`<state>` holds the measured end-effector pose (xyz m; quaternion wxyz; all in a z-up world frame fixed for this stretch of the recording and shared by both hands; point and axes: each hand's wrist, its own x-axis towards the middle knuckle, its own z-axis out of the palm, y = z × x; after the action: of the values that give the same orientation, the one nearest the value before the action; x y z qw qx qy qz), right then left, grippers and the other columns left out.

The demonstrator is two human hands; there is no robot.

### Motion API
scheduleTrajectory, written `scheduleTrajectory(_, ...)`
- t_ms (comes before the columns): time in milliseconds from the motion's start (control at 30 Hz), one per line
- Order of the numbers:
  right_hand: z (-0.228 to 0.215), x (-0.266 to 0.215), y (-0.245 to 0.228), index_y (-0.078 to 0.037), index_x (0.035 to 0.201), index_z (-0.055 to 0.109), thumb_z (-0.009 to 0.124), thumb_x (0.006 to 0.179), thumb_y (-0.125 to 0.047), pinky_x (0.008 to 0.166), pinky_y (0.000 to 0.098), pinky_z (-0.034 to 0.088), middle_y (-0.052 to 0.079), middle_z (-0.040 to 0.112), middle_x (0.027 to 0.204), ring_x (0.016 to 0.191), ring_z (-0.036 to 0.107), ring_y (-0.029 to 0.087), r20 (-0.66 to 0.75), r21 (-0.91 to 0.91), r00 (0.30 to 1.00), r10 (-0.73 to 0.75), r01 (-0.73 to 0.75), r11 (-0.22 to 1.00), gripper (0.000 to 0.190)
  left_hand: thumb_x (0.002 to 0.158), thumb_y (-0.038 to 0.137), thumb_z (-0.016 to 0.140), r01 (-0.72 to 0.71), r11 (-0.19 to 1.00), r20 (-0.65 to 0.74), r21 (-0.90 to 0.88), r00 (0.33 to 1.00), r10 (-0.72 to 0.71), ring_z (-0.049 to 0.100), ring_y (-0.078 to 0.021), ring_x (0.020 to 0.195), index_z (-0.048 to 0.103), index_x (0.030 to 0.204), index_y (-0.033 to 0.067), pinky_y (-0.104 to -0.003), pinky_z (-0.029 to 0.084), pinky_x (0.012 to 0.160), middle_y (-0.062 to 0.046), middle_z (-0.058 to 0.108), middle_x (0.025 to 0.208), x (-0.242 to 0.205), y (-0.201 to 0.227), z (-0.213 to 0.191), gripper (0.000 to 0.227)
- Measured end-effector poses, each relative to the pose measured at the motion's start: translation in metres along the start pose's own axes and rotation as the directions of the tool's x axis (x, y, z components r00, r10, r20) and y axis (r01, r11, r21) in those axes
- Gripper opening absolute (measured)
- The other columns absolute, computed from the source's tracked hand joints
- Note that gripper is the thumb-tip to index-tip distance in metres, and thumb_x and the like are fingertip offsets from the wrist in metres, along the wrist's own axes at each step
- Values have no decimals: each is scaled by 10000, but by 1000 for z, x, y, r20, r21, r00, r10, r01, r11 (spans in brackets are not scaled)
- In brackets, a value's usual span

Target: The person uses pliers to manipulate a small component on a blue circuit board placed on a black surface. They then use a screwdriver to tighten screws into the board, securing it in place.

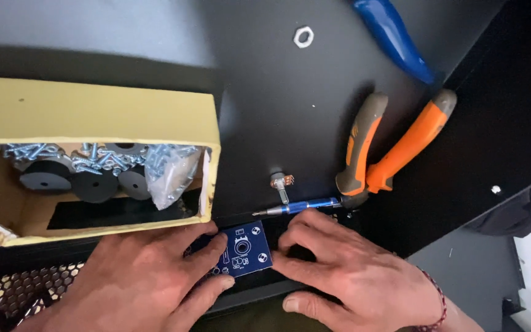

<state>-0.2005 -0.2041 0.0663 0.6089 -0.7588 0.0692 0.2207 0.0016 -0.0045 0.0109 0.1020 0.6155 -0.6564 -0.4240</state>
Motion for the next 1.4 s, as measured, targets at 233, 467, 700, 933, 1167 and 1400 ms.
scheduleTrajectory(233, 7, -10, 10, -16, 1241, 618, 579, 1029, -297, 852, 432, 375, 119, 438, 997, 870, 423, 289, 93, -31, 995, 37, -34, 999, 354, 899, 626, 561, 131, 991, 159, -3, 979, -129, 756, -320, 737, 701, 1150, 315, -570, 617, 416, 140, 636, 1257, 3, 14, -7, 423)
scheduleTrajectory(467, 14, -13, 11, -53, 1229, 650, 605, 1011, -338, 883, 441, 364, 106, 448, 991, 874, 442, 291, 96, -50, 994, 61, -56, 997, 362, 920, 638, 550, 169, 985, 205, 28, 964, -171, 719, -262, 856, 672, 1108, 312, -554, 615, 438, 151, 612, 1215, 3, 17, -12, 396)
scheduleTrajectory(700, 11, -12, -3, 90, 1271, 619, 598, 1018, -340, 795, 420, 520, 141, 657, 982, 837, 595, 299, -124, -105, 992, 8, -21, 994, 499, 932, 627, 583, 130, 990, 176, 49, 975, -136, 704, -273, 848, 684, 1085, 292, -551, 607, 440, 123, 598, 1168, 0, 15, -12, 382)
scheduleTrajectory(933, 17, -10, -13, 98, 1202, 643, 564, 1040, -249, 765, 448, 547, 183, 658, 1010, 862, 633, 333, -202, -96, 977, -65, 47, 994, 392, 931, 624, 610, 82, 992, 145, 100, 985, -96, 678, -208, 898, 707, 1029, 272, -522, 600, 469, 134, 600, 1123, -2, 16, -12, 378)
scheduleTrajectory(1167, 22, -15, -16, 26, 909, 605, 589, 1005, -179, 842, 457, 579, 218, 713, 1097, 981, 683, 387, -242, -37, 969, -56, 48, 998, 226, 941, 535, 603, 10, 965, -113, 261, 993, 21, 695, -172, 735, 703, 966, 221, -449, 524, 293, 102, 669, 1020, -3, 28, -17, 331)
scheduleTrajectory(1400, 16, -25, -5, -98, 1073, 521, 638, 901, -181, 951, 389, 462, 130, 611, 1245, 1075, 615, 288, 18, 199, 999, 47, -50, 979, 224, 931, 529, 624, -24, 976, 8, 218, 1000, 23, 701, -210, 820, 713, 1050, 234, -476, 573, 331, 70, 668, 1157, -5, 31, -19, 330)
